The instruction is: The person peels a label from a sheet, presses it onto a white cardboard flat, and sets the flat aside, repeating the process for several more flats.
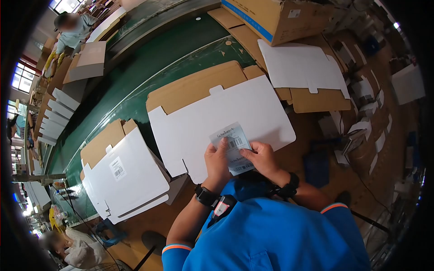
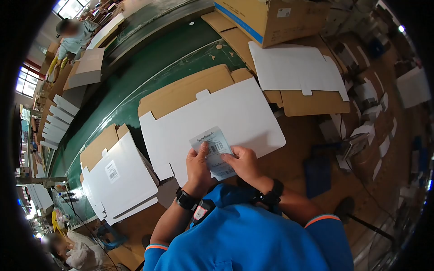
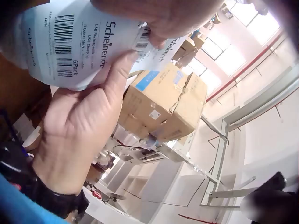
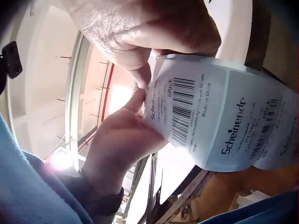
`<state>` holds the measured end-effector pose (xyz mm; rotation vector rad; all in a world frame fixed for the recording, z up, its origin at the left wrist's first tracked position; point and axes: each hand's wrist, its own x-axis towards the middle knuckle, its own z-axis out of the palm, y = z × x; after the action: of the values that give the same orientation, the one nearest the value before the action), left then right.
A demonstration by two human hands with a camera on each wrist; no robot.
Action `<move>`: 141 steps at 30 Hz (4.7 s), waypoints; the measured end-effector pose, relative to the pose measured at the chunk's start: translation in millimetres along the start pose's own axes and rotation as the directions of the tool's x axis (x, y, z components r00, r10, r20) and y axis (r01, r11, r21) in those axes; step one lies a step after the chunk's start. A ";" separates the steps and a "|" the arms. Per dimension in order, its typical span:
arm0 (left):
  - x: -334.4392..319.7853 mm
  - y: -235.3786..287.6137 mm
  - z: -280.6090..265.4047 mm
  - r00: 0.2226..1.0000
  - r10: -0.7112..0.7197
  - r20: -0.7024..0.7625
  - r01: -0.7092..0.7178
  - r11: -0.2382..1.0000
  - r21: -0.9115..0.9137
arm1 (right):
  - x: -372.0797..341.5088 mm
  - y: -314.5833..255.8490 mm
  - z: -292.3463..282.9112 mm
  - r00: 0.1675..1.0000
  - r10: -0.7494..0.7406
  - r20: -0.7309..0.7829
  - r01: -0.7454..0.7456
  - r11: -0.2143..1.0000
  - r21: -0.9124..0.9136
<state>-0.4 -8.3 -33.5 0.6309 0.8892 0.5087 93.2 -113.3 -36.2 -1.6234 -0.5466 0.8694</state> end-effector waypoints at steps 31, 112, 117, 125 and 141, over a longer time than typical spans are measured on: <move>35.4 9.4 -19.4 0.711 0.571 0.410 -0.585 0.156 0.796 | 93.2 17.2 -6.3 0.956 0.292 0.021 -0.293 0.955 0.042; 85.1 -6.6 18.6 0.685 0.271 0.676 -0.556 -0.405 0.726 | 65.4 46.2 -117.8 0.981 -0.052 -0.185 0.043 0.998 -0.051; 51.7 18.5 -28.3 0.721 0.190 0.666 -0.530 -0.468 0.708 | 66.6 50.9 -118.2 0.970 -0.089 -0.226 0.065 0.992 -0.112; -27.1 20.6 -146.4 0.765 0.616 0.190 -0.068 -0.215 0.974 | 51.2 33.3 -126.5 0.888 -0.299 -0.349 0.089 0.857 -0.507; 6.1 46.6 -146.9 0.702 0.677 -0.219 -0.086 0.386 0.918 | 65.1 45.2 -137.6 0.911 -0.059 -0.409 0.050 0.998 -0.033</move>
<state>-126.1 71.2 -74.4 1.7737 1.6286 0.7103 236.2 -160.6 -86.5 -1.7402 -0.3020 0.4589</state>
